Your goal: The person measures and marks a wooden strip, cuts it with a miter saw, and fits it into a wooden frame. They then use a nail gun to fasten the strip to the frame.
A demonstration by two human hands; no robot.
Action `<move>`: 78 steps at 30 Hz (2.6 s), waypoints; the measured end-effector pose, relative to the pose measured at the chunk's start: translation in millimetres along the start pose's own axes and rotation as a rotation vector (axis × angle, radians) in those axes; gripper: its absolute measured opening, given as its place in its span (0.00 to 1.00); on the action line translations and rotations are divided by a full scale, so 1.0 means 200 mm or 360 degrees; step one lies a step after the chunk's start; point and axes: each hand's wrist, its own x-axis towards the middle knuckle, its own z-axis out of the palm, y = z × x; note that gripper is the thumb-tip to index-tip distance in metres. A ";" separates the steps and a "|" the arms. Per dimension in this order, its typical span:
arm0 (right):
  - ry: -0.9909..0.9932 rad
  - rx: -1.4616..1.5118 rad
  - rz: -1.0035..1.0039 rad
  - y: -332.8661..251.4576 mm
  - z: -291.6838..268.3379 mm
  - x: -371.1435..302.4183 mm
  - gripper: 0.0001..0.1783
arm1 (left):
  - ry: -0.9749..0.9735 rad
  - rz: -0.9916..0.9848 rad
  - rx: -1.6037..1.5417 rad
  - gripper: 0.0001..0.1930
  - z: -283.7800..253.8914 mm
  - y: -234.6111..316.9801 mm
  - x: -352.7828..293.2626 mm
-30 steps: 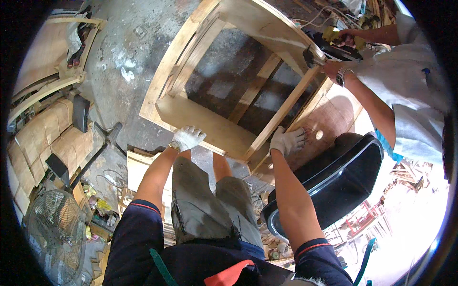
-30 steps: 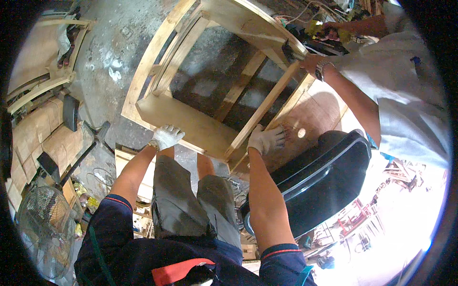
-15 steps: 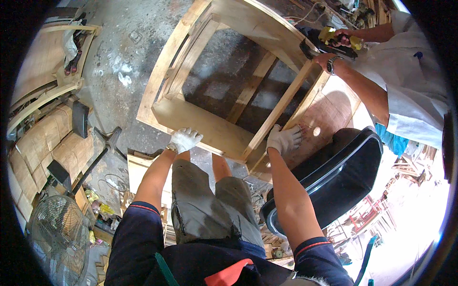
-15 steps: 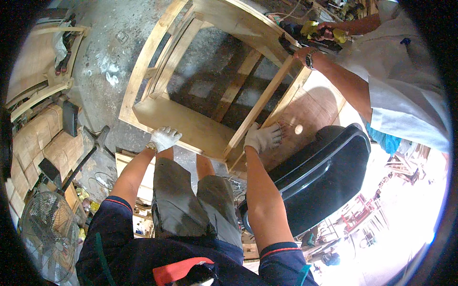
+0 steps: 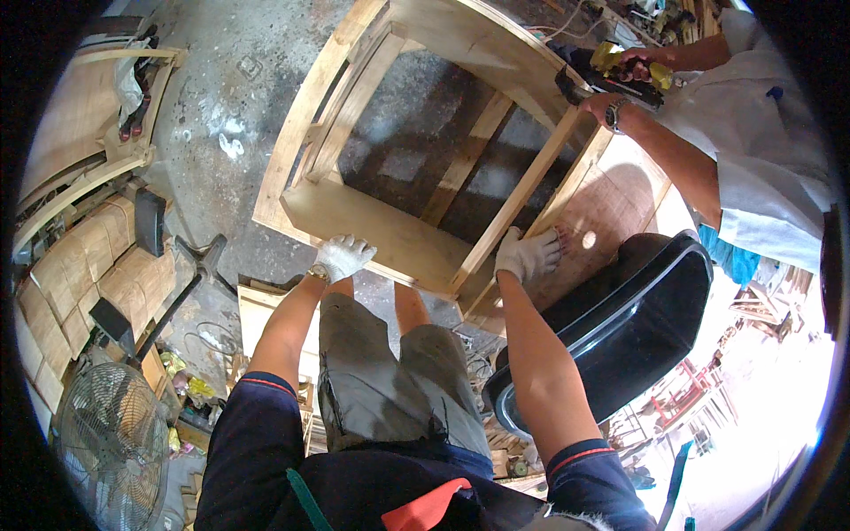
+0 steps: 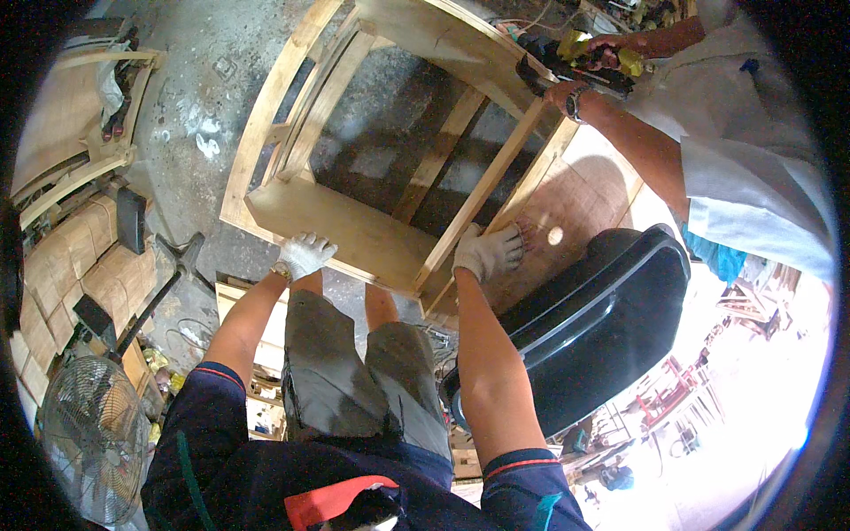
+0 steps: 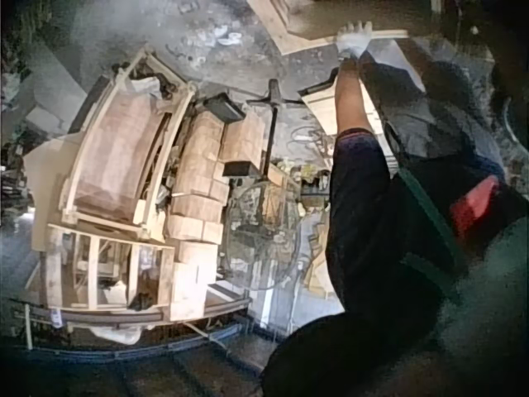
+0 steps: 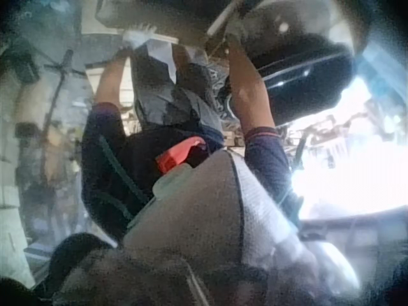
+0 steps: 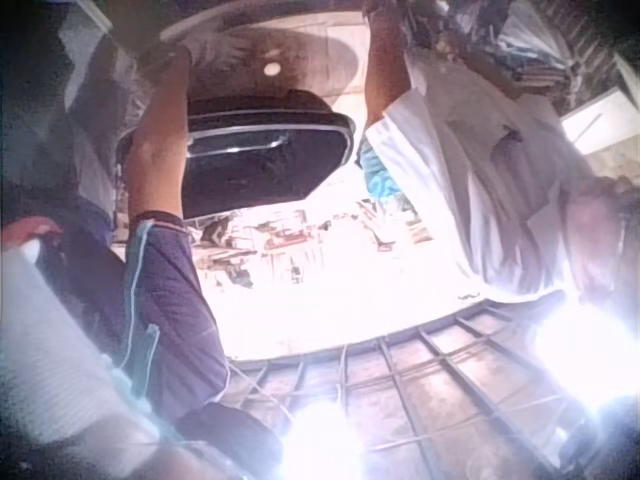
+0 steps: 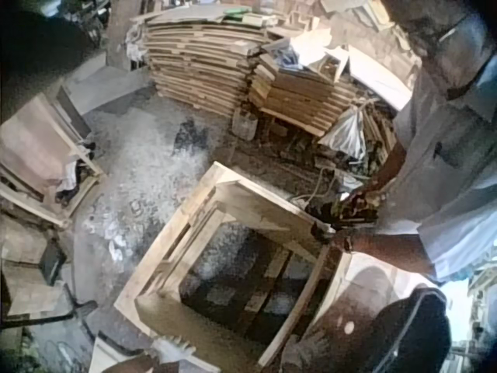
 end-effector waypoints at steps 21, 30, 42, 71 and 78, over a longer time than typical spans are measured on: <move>-0.0126 0.0007 0.0047 -0.01 -0.02 0.00 0.43 | 0.0213 0.0026 0.0032 0.11 0.06 -0.01 -0.01; -0.0205 0.0008 0.0070 0.00 -0.03 -0.01 0.48 | 0.0359 0.0026 0.0096 0.09 0.04 0.00 -0.01; -0.0198 0.0010 0.0056 -0.01 -0.03 0.00 0.45 | 0.0351 0.0033 0.0113 0.08 0.05 0.00 -0.01; -0.0129 0.0068 0.0038 0.00 -0.01 0.01 0.41 | 0.0013 -0.0031 0.0010 0.12 0.02 0.01 -0.01; -0.0204 0.0030 0.0046 -0.01 -0.06 0.00 0.44 | 0.0017 -0.0045 0.0007 0.13 0.03 0.00 -0.01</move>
